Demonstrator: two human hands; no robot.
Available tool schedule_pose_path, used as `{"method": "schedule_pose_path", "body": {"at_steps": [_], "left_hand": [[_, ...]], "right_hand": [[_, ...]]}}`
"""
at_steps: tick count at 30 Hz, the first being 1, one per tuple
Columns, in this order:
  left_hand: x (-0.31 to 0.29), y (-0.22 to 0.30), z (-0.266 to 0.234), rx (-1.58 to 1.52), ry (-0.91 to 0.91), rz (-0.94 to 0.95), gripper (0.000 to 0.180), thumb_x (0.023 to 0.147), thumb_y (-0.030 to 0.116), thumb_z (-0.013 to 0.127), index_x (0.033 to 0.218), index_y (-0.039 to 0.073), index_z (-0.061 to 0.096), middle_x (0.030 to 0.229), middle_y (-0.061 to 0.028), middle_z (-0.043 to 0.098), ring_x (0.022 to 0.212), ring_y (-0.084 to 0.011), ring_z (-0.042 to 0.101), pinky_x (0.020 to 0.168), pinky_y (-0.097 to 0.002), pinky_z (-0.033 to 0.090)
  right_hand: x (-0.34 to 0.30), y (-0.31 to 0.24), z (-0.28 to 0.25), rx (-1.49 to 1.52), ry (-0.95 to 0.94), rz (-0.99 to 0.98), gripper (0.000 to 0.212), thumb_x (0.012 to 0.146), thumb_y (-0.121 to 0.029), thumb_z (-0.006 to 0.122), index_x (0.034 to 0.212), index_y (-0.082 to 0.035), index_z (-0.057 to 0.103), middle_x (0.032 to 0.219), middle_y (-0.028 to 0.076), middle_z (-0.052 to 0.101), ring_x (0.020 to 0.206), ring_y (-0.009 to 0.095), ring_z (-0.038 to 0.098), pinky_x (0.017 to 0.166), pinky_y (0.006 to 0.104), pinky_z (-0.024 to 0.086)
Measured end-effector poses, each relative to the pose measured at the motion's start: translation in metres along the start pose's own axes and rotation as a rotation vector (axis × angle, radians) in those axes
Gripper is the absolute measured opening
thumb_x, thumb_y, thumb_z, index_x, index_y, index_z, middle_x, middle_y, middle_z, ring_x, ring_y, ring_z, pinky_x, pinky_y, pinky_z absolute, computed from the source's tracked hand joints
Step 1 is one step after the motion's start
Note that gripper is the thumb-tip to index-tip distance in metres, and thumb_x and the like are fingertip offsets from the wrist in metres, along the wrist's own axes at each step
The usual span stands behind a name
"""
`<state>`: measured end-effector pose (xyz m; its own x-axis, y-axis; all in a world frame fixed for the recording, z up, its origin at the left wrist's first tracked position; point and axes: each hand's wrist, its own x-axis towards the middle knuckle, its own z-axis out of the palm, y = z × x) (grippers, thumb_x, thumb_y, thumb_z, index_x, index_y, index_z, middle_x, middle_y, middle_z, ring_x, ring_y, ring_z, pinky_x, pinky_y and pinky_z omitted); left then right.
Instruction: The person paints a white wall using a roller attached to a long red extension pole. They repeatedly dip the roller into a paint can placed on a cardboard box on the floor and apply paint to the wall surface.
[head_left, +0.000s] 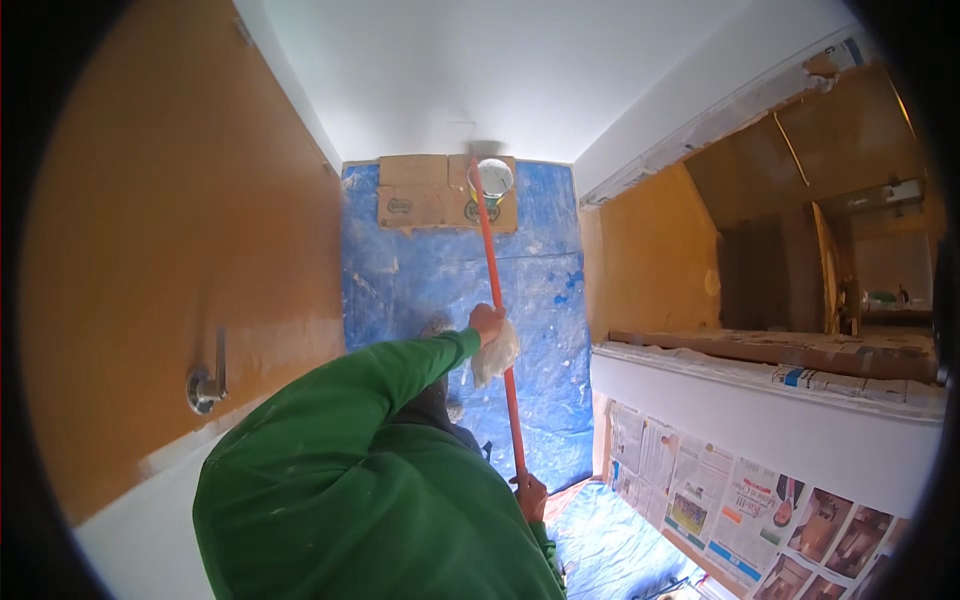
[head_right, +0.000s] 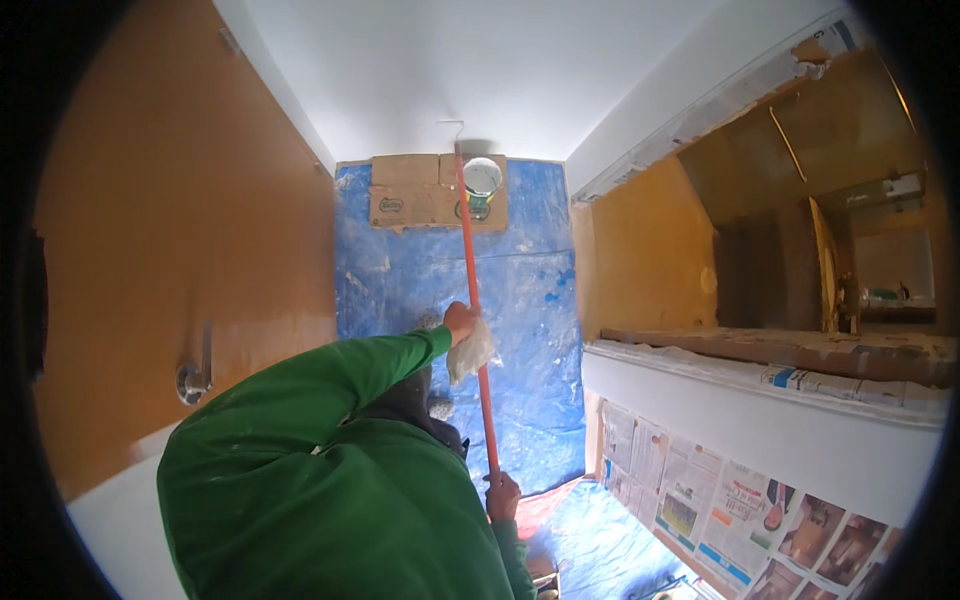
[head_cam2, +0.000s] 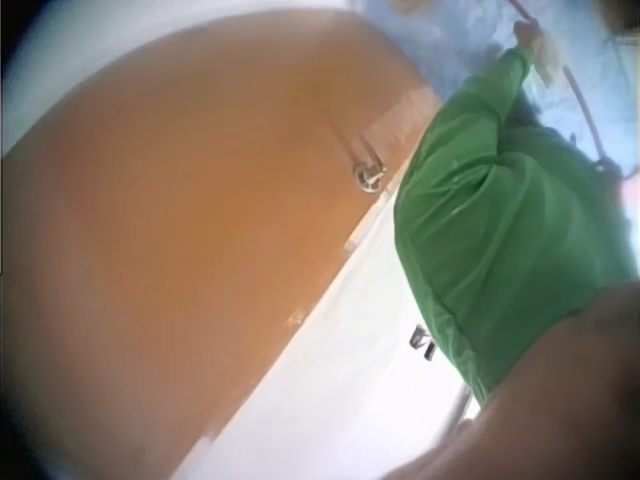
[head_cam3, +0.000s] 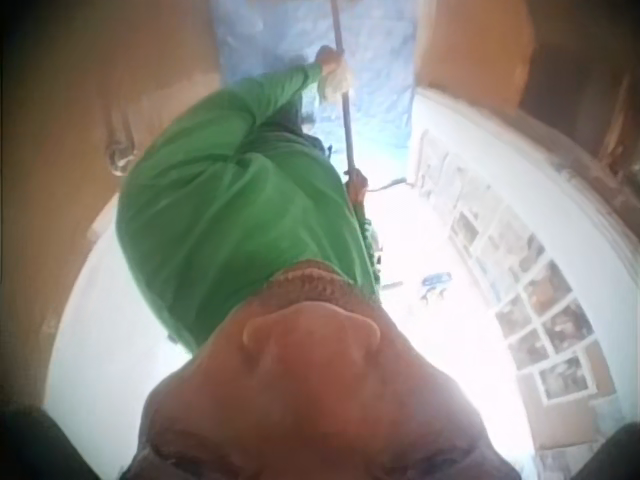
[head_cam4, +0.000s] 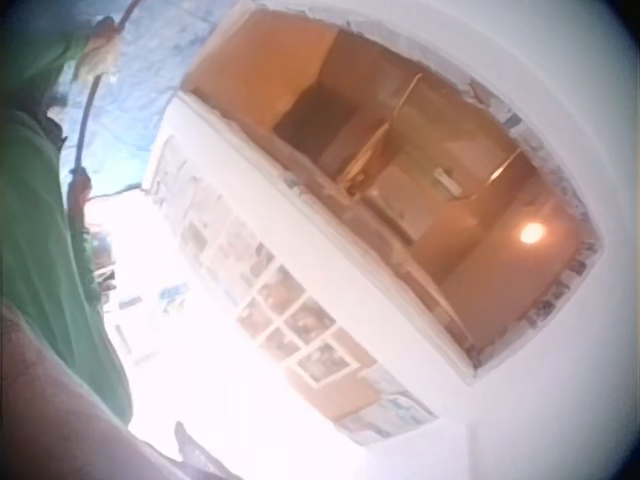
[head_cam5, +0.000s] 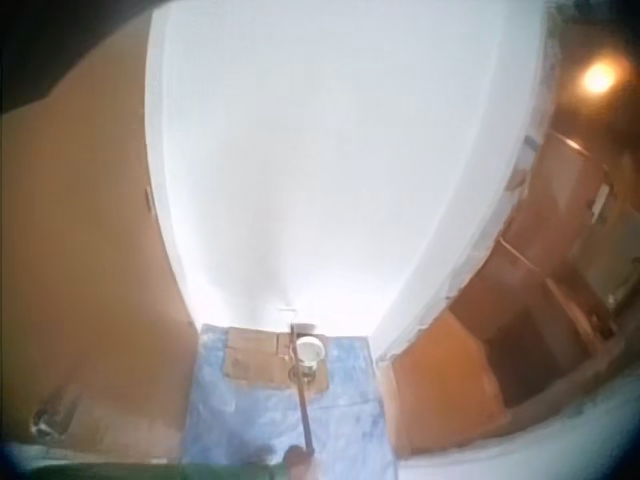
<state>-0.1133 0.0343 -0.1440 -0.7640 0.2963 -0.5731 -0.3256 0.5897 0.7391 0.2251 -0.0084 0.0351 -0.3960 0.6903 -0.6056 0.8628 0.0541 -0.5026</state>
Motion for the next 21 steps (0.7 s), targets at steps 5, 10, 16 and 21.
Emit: {"method": "schedule_pose_path", "body": {"at_steps": [5,10,16,21], "left_hand": [[0.045,0.004,0.001,0.055,-0.076,-0.097,0.047,0.081,0.038,0.059,0.087,-0.009,0.062,0.083,-0.0269,0.064,0.082,-0.0381,0.064,0.07,-0.0442,0.049],[0.09,0.003,0.003,0.134,-0.022,-0.104,0.044,0.081,0.035,0.061,0.085,-0.009,0.062,0.079,-0.0256,0.064,0.079,-0.0364,0.065,0.068,-0.043,0.049],[0.129,-0.007,0.001,-0.063,-0.105,-0.237,0.042,0.081,0.032,0.062,0.084,-0.01,0.062,0.076,-0.0257,0.063,0.071,-0.0355,0.065,0.06,-0.0433,0.048],[0.11,-0.041,0.007,0.005,-0.074,-0.061,0.042,0.082,0.033,0.062,0.083,-0.009,0.061,0.079,-0.0257,0.064,0.07,-0.0362,0.065,0.06,-0.0435,0.049]], "right_hand": [[0.043,0.012,0.018,0.042,-0.032,0.007,0.043,0.092,-0.035,0.046,0.074,-0.003,0.068,0.057,0.012,0.057,0.052,0.023,0.056,0.052,0.037,0.041],[0.083,-0.006,0.039,0.05,-0.023,-0.081,0.044,0.092,-0.036,0.046,0.074,-0.002,0.067,0.051,0.011,0.054,0.046,0.018,0.054,0.048,0.0344,0.041],[0.103,-0.045,0.05,0.011,-0.039,0.022,0.048,0.092,-0.04,0.045,0.076,-0.001,0.066,0.061,0.016,0.06,0.06,0.027,0.061,0.059,0.038,0.045],[0.073,-0.024,0.027,0.004,-0.012,-0.071,0.047,0.092,-0.04,0.046,0.076,-0.001,0.066,0.062,0.016,0.06,0.058,0.028,0.059,0.058,0.039,0.044]]}}
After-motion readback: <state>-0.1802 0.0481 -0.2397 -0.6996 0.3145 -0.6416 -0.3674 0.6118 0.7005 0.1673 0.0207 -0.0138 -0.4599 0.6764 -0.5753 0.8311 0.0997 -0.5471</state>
